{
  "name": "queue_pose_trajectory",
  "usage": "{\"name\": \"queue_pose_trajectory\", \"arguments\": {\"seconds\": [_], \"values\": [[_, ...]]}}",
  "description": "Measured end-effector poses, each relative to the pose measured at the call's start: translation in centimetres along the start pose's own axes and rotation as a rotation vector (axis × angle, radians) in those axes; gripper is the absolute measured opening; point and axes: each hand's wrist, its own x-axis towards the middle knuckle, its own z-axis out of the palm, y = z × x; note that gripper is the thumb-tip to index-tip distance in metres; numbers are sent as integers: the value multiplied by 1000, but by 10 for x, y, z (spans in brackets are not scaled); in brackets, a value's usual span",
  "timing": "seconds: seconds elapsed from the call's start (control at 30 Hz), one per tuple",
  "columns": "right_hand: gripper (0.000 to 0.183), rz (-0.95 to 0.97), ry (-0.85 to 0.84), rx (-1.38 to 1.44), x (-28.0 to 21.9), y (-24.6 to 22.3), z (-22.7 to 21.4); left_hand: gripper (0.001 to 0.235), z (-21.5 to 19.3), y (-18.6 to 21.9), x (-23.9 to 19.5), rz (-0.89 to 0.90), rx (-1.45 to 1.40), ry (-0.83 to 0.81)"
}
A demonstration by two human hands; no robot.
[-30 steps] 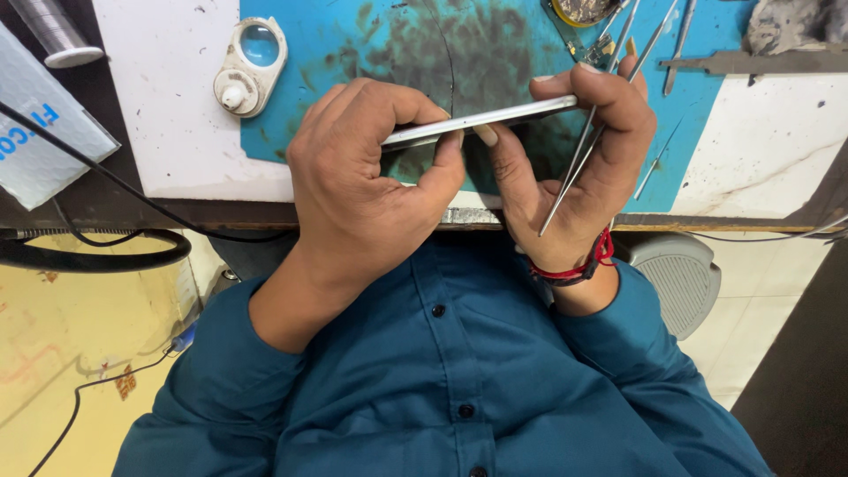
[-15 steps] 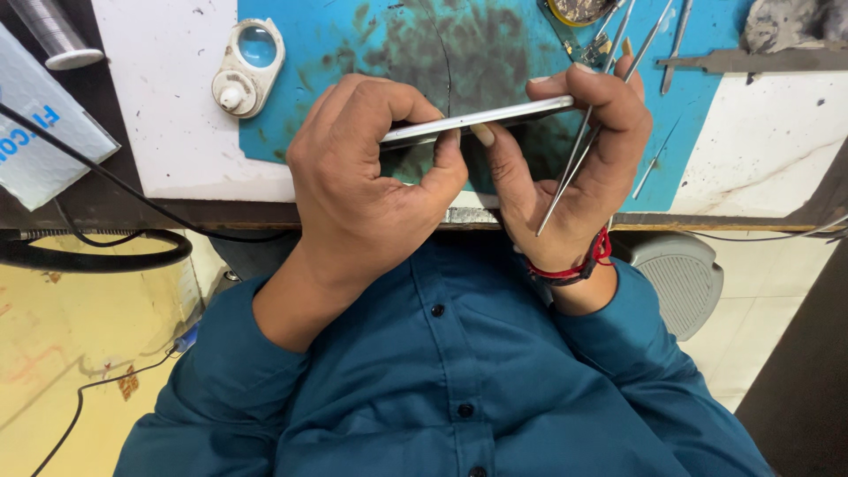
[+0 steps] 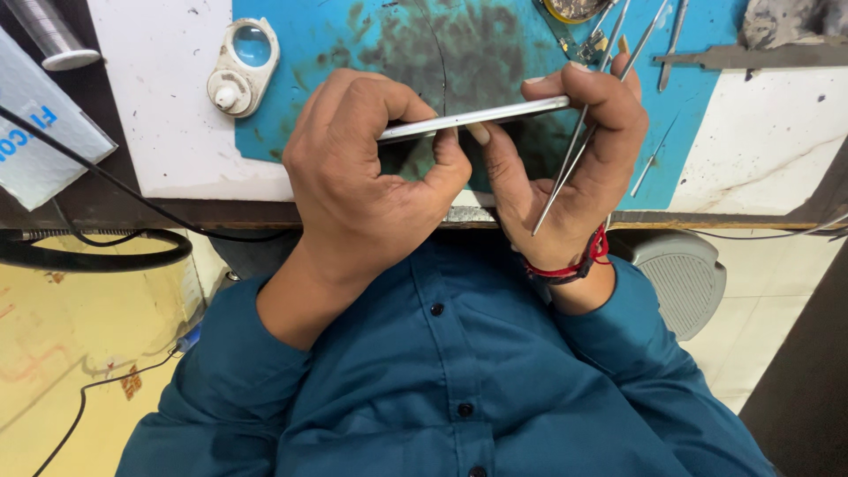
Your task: The person uses tweezers and a green-handled tool to manipulate internal components of a disassembled smartphone, including the battery and logic board. They repeatedly adjust connectors and lift parts while the phone remains open on a workbench.
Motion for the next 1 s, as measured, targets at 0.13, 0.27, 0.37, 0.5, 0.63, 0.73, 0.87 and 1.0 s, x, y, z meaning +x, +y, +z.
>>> {"name": "queue_pose_trajectory", "arguments": {"seconds": [0.13,0.27,0.37,0.5,0.63,0.73,0.87,1.0], "values": [[68,-12,-1,-16,2,0,0,26,3,-1,2,5,24,9],[67,15,6,-14,2,-4,0,27,3,1,3,10,36,16],[67,-22,7,-45,4,-5,-1,28,3,0,3,25,56,18],[67,-13,12,-27,5,-6,1,28,4,-4,1,32,68,19],[67,-53,9,-14,5,-5,1,29,8,-7,-2,34,124,27],[65,-20,10,27,2,-3,1,30,10,-10,-3,48,139,36],[63,9,23,86,-2,0,3,31,12,-11,-2,71,142,49],[60,51,25,135,-2,-3,5,30,10,-10,1,113,146,54]]}}
